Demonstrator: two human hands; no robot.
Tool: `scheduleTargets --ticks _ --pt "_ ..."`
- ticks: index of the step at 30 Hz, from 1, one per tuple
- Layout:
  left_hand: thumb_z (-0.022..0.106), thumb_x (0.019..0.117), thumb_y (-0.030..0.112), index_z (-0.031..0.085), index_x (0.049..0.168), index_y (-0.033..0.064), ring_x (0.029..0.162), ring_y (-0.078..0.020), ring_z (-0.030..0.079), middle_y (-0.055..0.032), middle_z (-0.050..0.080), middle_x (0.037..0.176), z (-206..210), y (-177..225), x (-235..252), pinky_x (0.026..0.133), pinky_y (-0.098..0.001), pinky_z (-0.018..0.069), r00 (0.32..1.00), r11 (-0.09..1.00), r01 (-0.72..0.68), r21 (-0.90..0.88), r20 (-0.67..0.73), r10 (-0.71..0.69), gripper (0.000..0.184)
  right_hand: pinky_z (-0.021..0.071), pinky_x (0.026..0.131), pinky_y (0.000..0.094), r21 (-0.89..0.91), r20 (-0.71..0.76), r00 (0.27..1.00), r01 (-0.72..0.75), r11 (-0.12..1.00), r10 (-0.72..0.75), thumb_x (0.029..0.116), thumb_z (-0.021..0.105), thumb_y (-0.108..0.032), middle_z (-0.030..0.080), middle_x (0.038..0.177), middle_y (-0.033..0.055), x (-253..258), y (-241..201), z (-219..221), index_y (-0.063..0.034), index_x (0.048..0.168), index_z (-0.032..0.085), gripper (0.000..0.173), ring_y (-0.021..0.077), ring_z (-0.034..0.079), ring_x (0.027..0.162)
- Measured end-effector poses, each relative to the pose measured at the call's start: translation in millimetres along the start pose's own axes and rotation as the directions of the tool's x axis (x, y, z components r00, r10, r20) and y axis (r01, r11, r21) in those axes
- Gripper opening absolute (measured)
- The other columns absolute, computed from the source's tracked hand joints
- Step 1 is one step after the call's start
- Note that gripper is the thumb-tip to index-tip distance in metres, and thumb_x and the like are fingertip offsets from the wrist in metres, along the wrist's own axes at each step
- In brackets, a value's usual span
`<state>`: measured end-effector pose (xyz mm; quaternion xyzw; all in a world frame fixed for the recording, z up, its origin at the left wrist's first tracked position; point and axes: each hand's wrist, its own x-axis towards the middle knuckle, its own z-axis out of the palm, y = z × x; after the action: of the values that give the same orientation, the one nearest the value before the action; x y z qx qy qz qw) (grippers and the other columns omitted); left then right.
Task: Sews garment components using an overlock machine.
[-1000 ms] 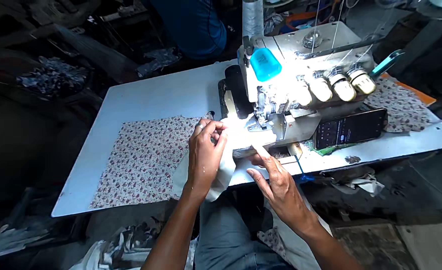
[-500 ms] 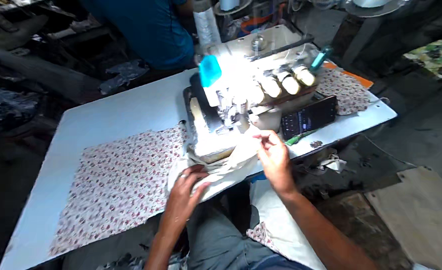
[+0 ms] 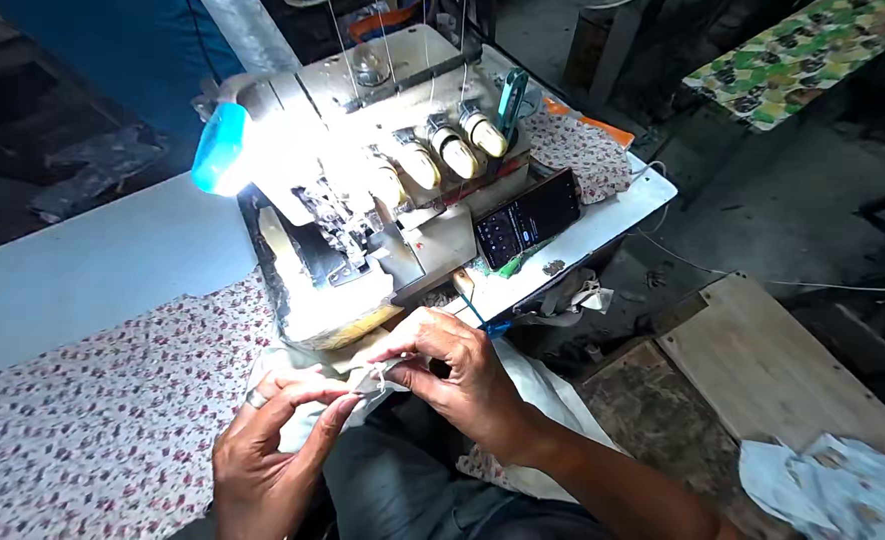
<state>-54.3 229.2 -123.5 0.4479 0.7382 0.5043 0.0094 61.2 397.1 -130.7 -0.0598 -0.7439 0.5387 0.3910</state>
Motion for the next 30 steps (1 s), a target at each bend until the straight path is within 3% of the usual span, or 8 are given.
scheduleTargets --ticks 3,9,14,16,18,21,24,30 --pt "0.064 0.1008 0.038 0.068 0.101 0.0205 0.115 -0.0003 0.062 0.0112 0.069 0.116 0.2 0.6 0.7 0.1 -0.0201 0.049 0.999 1.0 -0.004 -0.028 0.044 0.005 0.018 0.0535 0.081 0.0255 0.036 0.017 1.0 0.01 0.999 -0.011 0.0916 0.074 -0.009 0.072 0.088 0.0056 -0.1 0.9 -1.7 -0.0011 0.093 0.078 0.009 0.011 0.067 0.088" --pt "0.059 0.1024 0.041 0.065 0.096 0.0048 0.106 0.0072 0.061 0.0024 0.069 0.098 -4.8 1.9 -0.8 0.097 -0.0135 0.047 0.999 0.986 0.015 0.165 -0.041 -0.008 0.037 0.0556 0.082 0.0214 0.17 -0.012 1.0 0.028 0.985 -0.026 0.0926 0.067 -0.002 0.07 0.089 0.0085 5.8 -2.3 -4.0 0.0042 0.091 0.073 0.009 0.0074 0.067 0.088" --pt "0.058 0.1023 0.046 0.063 0.105 0.0182 0.109 0.0091 0.061 0.0153 0.068 0.105 3.7 -1.0 -3.1 0.1 -0.016 0.0493 0.999 1.0 -0.007 0.013 0.034 0.007 0.028 0.0571 0.078 0.0207 0.223 0.044 0.998 0.033 0.974 -0.044 0.0908 0.068 0.001 0.069 0.088 0.0078 13.9 -7.3 -3.8 0.0051 0.092 0.073 0.006 0.0064 0.067 0.084" --pt "0.066 0.0982 0.043 0.064 0.11 0.0083 0.11 0.0018 0.062 0.0021 0.07 0.109 7.1 -9.8 -7.3 0.1 -0.0192 0.0485 0.996 0.992 -0.047 0.118 0.075 0.039 0.037 0.0573 0.074 0.0196 0.24 0.035 0.997 0.062 0.969 -0.072 0.0861 0.072 0.003 0.069 0.086 0.0082 20.6 -15.2 -0.5 0.0059 0.09 0.073 0.005 0.0065 0.066 0.08" --pt "0.067 0.0938 0.028 0.071 0.104 0.0006 0.104 -0.0169 0.068 -0.0112 0.074 0.101 3.9 -24.5 -9.2 0.097 -0.0356 0.0489 0.997 0.95 -0.064 0.306 0.067 0.045 0.03 0.0574 0.072 0.0191 0.198 0.005 0.996 0.089 0.976 -0.092 0.0839 0.075 0.003 0.07 0.084 0.0075 28.7 -23.6 1.1 0.0052 0.089 0.073 0.006 0.006 0.067 0.077" --pt "0.065 0.0947 0.026 0.073 0.099 0.0022 0.098 -0.0105 0.067 -0.0075 0.073 0.098 -26.1 -47.4 -8.7 0.093 -0.0316 0.05 0.998 0.935 0.058 0.35 0.017 -0.068 0.025 0.0591 0.072 0.0181 0.197 -0.044 0.997 0.078 0.977 -0.071 0.0878 0.071 0.003 0.068 0.089 0.0065 40.9 -31.5 -7.8 0.0045 0.092 0.071 0.005 0.0046 0.067 0.08" --pt "0.066 0.0958 0.03 0.068 0.104 0.0049 0.112 -0.0027 0.061 -0.0007 0.067 0.112 -54.8 -55.7 -9.6 0.1 -0.0259 0.0491 0.987 0.966 0.161 0.204 -0.053 -0.153 0.026 0.0577 0.071 0.0148 0.264 -0.051 0.998 0.041 0.964 -0.029 0.0972 0.062 -0.002 0.066 0.094 0.0003 44.7 -25.6 -18.9 -0.0023 0.1 0.065 0.004 0.0 0.066 0.082" --pt "0.069 0.0952 0.014 0.064 0.113 0.0036 0.102 -0.0018 0.065 0.0014 0.067 0.112 -26.0 -35.6 -7.3 0.093 -0.0239 0.0546 0.996 0.999 0.03 0.039 -0.085 -0.027 0.022 0.056 0.075 0.0146 0.249 -0.029 0.999 -0.038 0.968 0.046 0.1026 0.06 -0.015 0.068 0.094 -0.0097 36.3 -12.6 -15.0 -0.0116 0.107 0.067 0.008 -0.003 0.065 0.083"
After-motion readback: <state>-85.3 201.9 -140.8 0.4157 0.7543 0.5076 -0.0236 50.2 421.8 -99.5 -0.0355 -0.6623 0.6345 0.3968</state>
